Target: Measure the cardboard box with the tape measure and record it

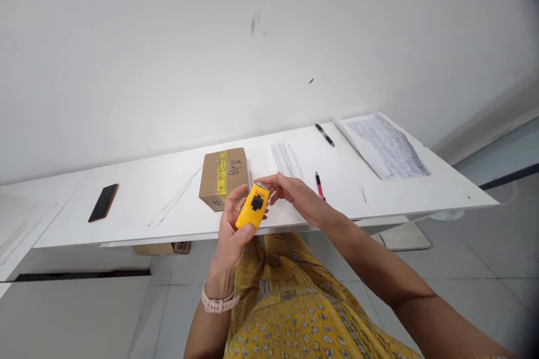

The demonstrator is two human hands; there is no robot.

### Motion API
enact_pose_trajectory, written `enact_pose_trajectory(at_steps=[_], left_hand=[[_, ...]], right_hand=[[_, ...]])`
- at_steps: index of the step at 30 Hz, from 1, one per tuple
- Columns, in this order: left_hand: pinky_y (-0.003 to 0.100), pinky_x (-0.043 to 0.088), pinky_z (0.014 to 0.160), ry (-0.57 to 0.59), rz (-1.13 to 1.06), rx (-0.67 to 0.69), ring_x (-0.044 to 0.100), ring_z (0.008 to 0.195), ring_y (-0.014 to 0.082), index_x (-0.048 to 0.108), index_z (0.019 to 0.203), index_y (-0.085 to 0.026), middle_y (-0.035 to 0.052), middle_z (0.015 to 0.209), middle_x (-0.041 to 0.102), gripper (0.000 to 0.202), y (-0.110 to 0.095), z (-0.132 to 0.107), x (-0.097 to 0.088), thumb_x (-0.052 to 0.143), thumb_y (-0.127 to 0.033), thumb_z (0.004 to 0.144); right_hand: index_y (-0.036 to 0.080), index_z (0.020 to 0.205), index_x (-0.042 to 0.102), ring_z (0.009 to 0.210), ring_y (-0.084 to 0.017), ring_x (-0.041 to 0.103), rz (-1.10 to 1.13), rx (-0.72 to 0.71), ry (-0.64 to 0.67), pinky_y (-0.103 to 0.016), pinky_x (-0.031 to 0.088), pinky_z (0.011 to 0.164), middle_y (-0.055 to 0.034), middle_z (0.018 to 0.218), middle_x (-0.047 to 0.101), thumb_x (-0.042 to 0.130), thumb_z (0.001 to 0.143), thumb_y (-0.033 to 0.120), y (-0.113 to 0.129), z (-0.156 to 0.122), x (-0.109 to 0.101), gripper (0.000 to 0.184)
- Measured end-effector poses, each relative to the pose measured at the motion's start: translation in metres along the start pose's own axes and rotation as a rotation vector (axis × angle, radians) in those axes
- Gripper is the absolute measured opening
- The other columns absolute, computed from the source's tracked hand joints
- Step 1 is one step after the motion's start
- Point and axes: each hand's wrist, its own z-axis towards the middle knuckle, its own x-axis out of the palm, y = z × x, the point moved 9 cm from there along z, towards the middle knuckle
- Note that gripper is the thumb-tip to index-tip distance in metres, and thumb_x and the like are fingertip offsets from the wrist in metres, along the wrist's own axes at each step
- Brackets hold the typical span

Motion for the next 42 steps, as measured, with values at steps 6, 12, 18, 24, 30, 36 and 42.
enact_pose_trajectory(at_steps=[6, 12, 18, 24, 30, 36, 42], left_hand=[[0.038, 0.053, 0.085, -0.06, 0.002, -0.052, 0.069, 0.092, 0.0252, 0.049, 0.139, -0.026, 0.0091, 0.111, 0.07, 0.081, 0.017, -0.026, -0.022, 0.084, -0.049, 0.069], [0.035, 0.054, 0.08, 0.024, 0.068, -0.15, 0.068, 0.089, 0.0225, 0.048, 0.144, -0.027, 0.01, 0.118, 0.066, 0.082, 0.019, -0.051, -0.034, 0.085, -0.036, 0.072], [0.033, 0.058, 0.057, 0.025, -0.185, -0.218, 0.071, 0.067, 0.0218, 0.049, 0.14, -0.022, 0.0151, 0.119, 0.068, 0.074, 0.011, -0.054, -0.036, 0.078, -0.048, 0.077], [0.028, 0.058, 0.053, -0.146, -0.295, -0.259, 0.069, 0.061, 0.0174, 0.064, 0.112, -0.016, 0.0132, 0.109, 0.074, 0.05, 0.011, -0.03, -0.05, 0.07, -0.053, 0.08], [0.029, 0.058, 0.053, -0.167, -0.319, -0.286, 0.069, 0.06, 0.0168, 0.066, 0.111, -0.015, 0.0144, 0.116, 0.073, 0.046, 0.024, -0.038, -0.055, 0.067, -0.052, 0.082], [0.028, 0.059, 0.052, -0.206, -0.327, -0.304, 0.069, 0.059, 0.0164, 0.068, 0.111, -0.016, 0.014, 0.12, 0.072, 0.047, 0.028, -0.049, -0.052, 0.071, -0.051, 0.08], [0.027, 0.059, 0.049, -0.217, -0.316, -0.302, 0.068, 0.058, 0.0159, 0.068, 0.111, -0.015, 0.0142, 0.119, 0.072, 0.047, 0.027, -0.046, -0.053, 0.069, -0.051, 0.08]], right_hand=[[0.022, 0.09, 0.069, 0.076, -0.017, 0.063, -0.02, 0.141, 0.143, -0.032, 0.052, 0.07, -0.0031, 0.084, 0.07, 0.075, 0.08, 0.044, -0.007, 0.008, 0.029, 0.024], [0.019, 0.083, 0.065, 0.07, -0.013, 0.053, -0.211, 0.03, 0.253, -0.029, 0.043, 0.066, -0.0003, 0.076, 0.062, 0.072, 0.081, 0.04, 0.025, 0.057, 0.024, 0.022], [0.019, 0.076, 0.062, 0.07, -0.014, 0.048, -0.48, -0.022, -0.019, -0.027, 0.035, 0.06, -0.0017, 0.077, 0.06, 0.066, 0.082, 0.034, 0.015, 0.168, -0.006, 0.016], [0.019, 0.068, 0.058, 0.069, -0.015, 0.053, -0.609, 0.092, -0.119, -0.028, 0.038, 0.063, -0.0027, 0.074, 0.064, 0.061, 0.081, 0.028, -0.037, 0.213, 0.007, 0.016], [0.017, 0.074, 0.069, 0.072, -0.016, 0.059, -0.434, 0.094, -0.103, -0.028, 0.044, 0.068, -0.0026, 0.075, 0.07, 0.068, 0.075, 0.032, -0.059, 0.204, 0.008, 0.015], [0.017, 0.078, 0.074, 0.069, -0.016, 0.061, -0.188, 0.116, -0.087, -0.029, 0.047, 0.065, -0.0038, 0.076, 0.072, 0.077, 0.07, 0.05, -0.076, 0.194, 0.001, 0.035], [0.018, 0.079, 0.076, 0.069, -0.018, 0.062, -0.173, 0.104, -0.104, -0.03, 0.048, 0.065, -0.0034, 0.076, 0.072, 0.078, 0.069, 0.055, -0.078, 0.193, 0.0, 0.038]])
